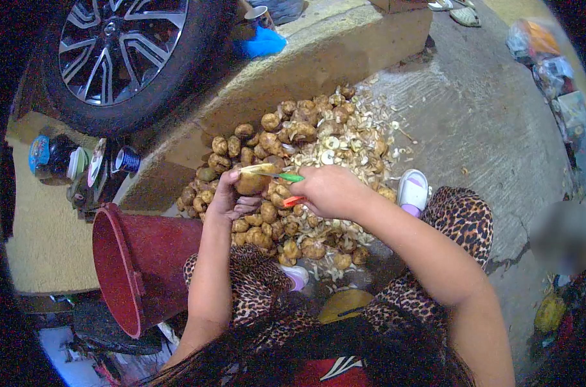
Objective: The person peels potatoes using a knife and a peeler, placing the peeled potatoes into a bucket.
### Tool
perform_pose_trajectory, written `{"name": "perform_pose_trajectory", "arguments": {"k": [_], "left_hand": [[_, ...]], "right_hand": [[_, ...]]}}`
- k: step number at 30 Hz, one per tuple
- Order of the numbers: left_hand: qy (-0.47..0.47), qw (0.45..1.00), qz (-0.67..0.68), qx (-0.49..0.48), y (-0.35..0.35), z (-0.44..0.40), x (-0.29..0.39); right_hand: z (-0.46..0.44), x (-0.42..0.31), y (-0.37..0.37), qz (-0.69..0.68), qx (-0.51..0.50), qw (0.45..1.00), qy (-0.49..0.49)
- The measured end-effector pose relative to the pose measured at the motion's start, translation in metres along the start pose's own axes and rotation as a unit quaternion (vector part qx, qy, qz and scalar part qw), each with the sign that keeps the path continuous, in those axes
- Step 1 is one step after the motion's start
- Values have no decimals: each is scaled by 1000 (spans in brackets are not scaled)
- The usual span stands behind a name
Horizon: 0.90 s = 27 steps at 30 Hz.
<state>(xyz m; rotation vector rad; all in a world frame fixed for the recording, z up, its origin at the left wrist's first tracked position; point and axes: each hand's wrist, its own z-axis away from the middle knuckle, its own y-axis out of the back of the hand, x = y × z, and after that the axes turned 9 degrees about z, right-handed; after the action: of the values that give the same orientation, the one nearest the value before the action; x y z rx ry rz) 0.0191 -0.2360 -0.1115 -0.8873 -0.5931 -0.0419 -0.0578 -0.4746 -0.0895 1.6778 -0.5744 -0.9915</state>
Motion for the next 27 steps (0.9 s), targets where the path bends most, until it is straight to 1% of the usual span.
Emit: {"name": "perform_pose_trajectory", "arguments": {"k": [1,4,7,10,12,13,14,17,18,20,21,23,24,27], "left_hand": [[-6,1000,-7,2,-2,1,0],[23,998,-20,-47,-9,5,-2],[36,997,-12,-69,-15,6,-2],[-3,999,-33,3,-19,6,-5],[-51,985,-166,1,-21,10,-7],[-45,982,-182,-5,-22,15,-5],[-40,979,-198,-12,-23,19,-2],[-168,928,-323,82,-36,23,-5],[-136,940,-291,111,-38,26,-1],[-194,912,-353,82,-30,23,-1],[-223,894,-383,69,-27,23,0],[-189,911,-354,98,-27,23,2],[-171,918,-339,111,-28,22,2],[-153,929,-307,141,-42,23,6]], "right_hand": [[0,0,0,0,-5,1000,-3],[-1,0,-6,24,-20,1000,-7],[-3,1,-11,22,-15,1000,-11],[-6,-4,-19,31,-9,996,-80],[-7,17,-41,59,-75,986,-138],[-7,25,-47,73,-106,977,-169],[-5,29,-52,51,-88,980,-172],[-8,16,-32,-29,-138,974,-178],[-8,16,-33,-24,-159,970,-185],[-6,18,-33,-13,-201,959,-200],[-6,20,-32,-9,-182,962,-204],[-8,28,-27,-1,-142,968,-208],[-8,32,-21,-40,-89,974,-206],[-14,48,1,-144,-60,963,-222]]}}
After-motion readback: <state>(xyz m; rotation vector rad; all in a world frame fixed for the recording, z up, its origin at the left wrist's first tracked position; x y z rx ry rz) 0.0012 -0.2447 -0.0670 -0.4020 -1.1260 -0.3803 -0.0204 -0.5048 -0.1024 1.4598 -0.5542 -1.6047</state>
